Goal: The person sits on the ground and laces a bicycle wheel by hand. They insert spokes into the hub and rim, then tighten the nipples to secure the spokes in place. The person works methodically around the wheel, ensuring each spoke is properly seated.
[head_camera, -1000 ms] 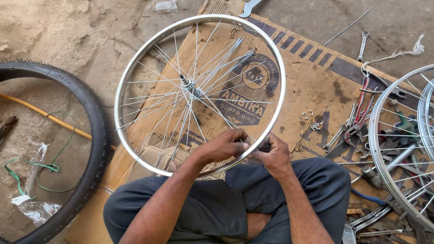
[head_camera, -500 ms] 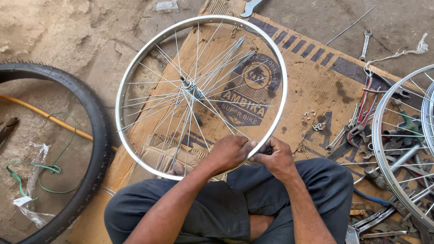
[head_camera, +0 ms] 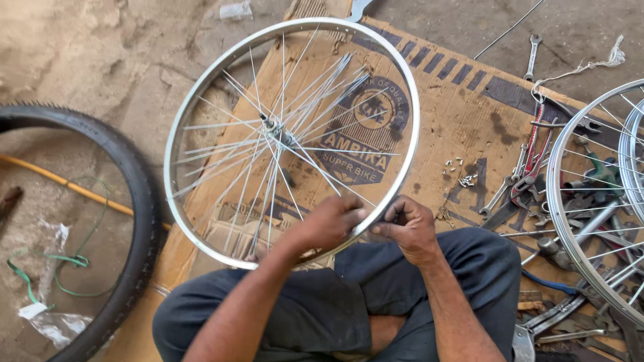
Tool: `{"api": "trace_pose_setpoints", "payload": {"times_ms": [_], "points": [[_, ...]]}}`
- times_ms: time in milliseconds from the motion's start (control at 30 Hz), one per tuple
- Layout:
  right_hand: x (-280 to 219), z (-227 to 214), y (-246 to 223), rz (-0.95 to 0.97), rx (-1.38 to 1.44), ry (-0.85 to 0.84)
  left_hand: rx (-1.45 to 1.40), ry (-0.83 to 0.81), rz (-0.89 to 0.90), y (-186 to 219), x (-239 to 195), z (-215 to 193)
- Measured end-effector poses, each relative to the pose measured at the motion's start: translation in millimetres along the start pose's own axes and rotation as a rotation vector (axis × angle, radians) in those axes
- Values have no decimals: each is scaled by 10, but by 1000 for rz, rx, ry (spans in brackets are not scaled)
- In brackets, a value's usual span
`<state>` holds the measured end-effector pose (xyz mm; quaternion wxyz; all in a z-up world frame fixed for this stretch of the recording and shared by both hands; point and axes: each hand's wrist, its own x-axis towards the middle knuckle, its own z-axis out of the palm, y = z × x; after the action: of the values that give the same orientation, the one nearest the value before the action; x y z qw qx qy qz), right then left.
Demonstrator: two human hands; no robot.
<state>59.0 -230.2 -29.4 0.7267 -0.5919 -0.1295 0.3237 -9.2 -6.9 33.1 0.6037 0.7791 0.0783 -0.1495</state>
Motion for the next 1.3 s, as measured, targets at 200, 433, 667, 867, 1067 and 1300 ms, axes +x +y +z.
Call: {"api": "trace_pose_setpoints", "payload": {"times_ms": [200,433,667,867,1067,1300], "points": [[-40,-23,66,63,-24,15,-286,-188,78,-50,-19,72],[-39,-19,62,28,-128,-35,53,-18,-79,-102,-54,95],[-108,14,116,215,-161,-55,256,-5,-115,-43,-188,93],[-272,213,143,273,-205,-166,328,-113,-80,-104,-426,-104],[-316,356,64,387,-206,-289,256,-179,-168,-267,-564,-77],[-340,444,-132,422,-299,-485,595,-140,-331,-334,-724,110]]}}
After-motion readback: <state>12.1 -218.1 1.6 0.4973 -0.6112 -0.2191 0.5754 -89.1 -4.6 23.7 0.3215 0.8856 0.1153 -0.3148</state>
